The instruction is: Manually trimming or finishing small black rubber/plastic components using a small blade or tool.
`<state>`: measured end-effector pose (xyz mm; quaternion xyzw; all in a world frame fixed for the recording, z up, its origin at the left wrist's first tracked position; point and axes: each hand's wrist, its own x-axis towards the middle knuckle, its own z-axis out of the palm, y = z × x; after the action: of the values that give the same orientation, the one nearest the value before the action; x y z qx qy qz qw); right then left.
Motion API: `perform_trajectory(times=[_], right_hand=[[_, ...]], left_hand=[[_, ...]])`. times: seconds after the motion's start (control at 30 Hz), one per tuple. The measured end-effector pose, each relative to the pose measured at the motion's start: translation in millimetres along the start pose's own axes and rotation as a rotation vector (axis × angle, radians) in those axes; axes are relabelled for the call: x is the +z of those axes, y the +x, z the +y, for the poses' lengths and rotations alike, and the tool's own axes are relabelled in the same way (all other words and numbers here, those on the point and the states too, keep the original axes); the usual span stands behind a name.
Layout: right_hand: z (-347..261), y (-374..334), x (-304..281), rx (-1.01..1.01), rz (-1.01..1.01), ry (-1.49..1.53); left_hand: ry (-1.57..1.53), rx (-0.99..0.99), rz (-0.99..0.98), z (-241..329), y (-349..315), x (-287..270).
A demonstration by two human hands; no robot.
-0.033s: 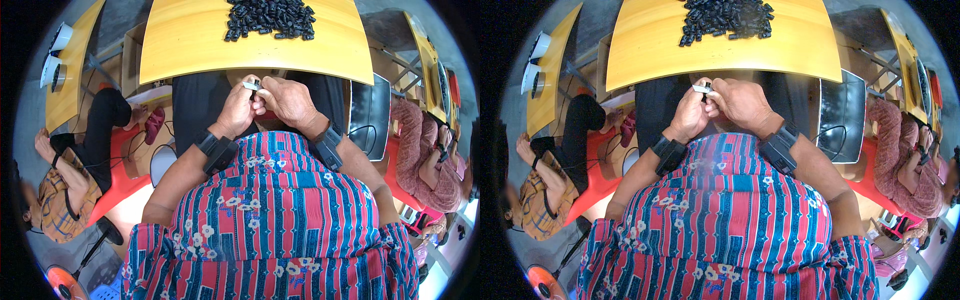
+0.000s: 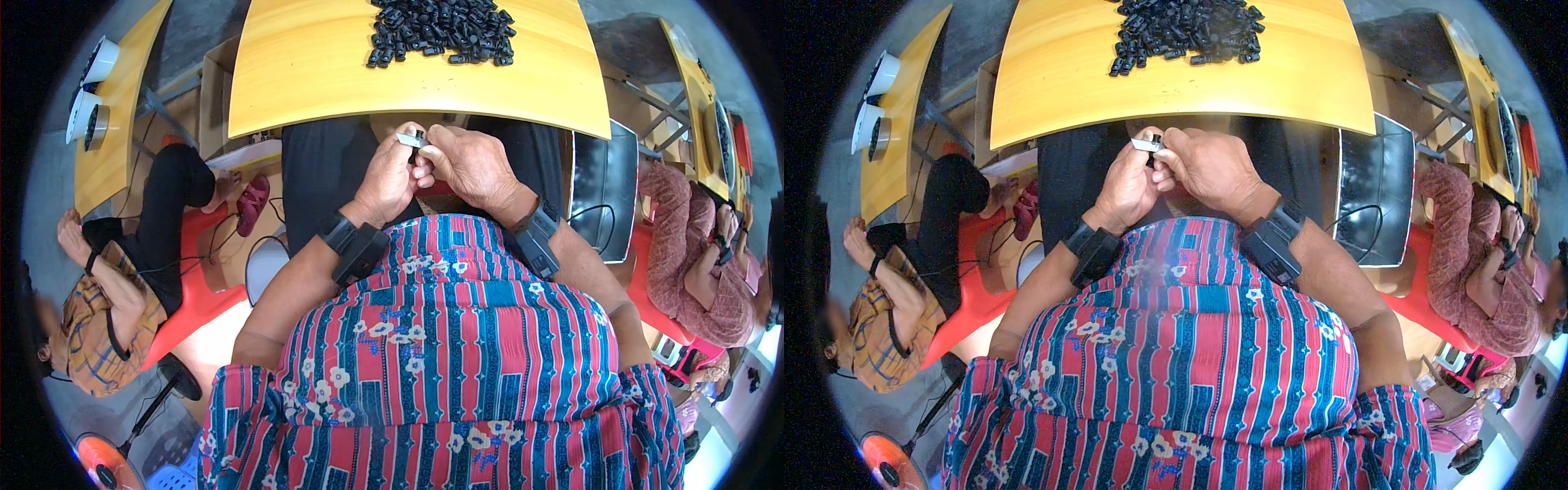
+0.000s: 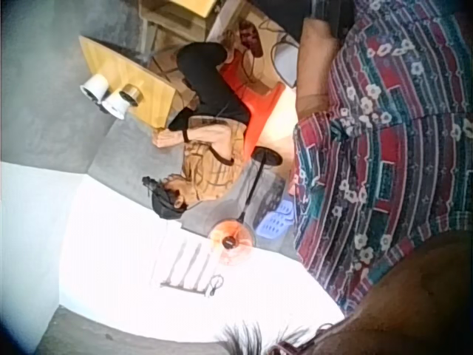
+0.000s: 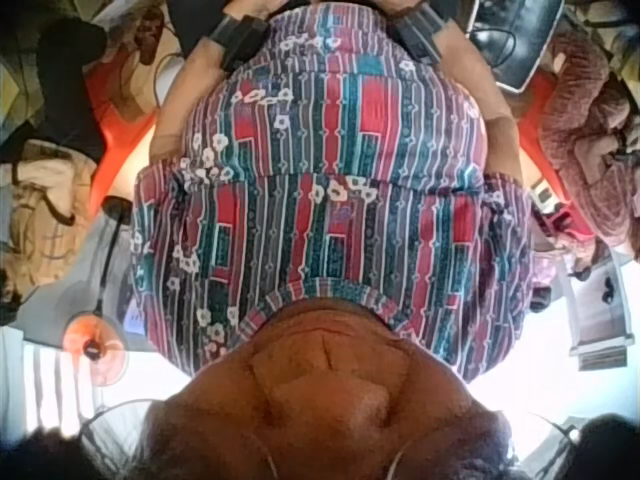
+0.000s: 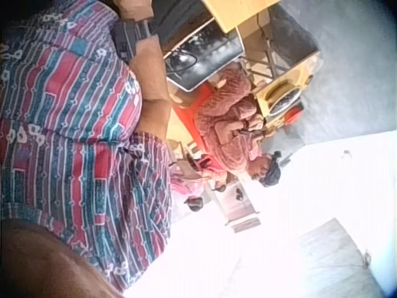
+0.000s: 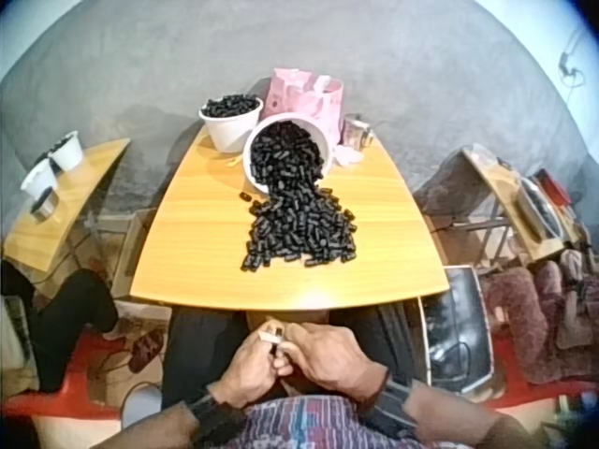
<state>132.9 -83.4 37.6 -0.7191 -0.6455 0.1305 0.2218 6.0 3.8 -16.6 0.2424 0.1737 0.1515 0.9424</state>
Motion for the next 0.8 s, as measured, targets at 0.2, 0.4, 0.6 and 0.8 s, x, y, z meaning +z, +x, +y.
perform_trajectory(times=[0.2,0.4,0.6,0.8], right_hand=[[11.7,-1.5,10.4,0.219,0.125,0.472],[1.0,-3.0,9.2,-0.007,0.277,0.420],[-7.6,-2.5,1.9,-0.082,0.174,0.076],[-8.7,-3.5,-0.4,-0.137,0.137,-0.055]], left_hand=[[-0.012,0.056,-0.023,1.4,1.6,5.1],[0.020,0.093,0.036,-0.8,2.3,-2.6],[-0.012,0.115,0.118,-3.5,3.9,-2.6],[-0.012,0.111,0.152,-1.9,3.1,0.4]])
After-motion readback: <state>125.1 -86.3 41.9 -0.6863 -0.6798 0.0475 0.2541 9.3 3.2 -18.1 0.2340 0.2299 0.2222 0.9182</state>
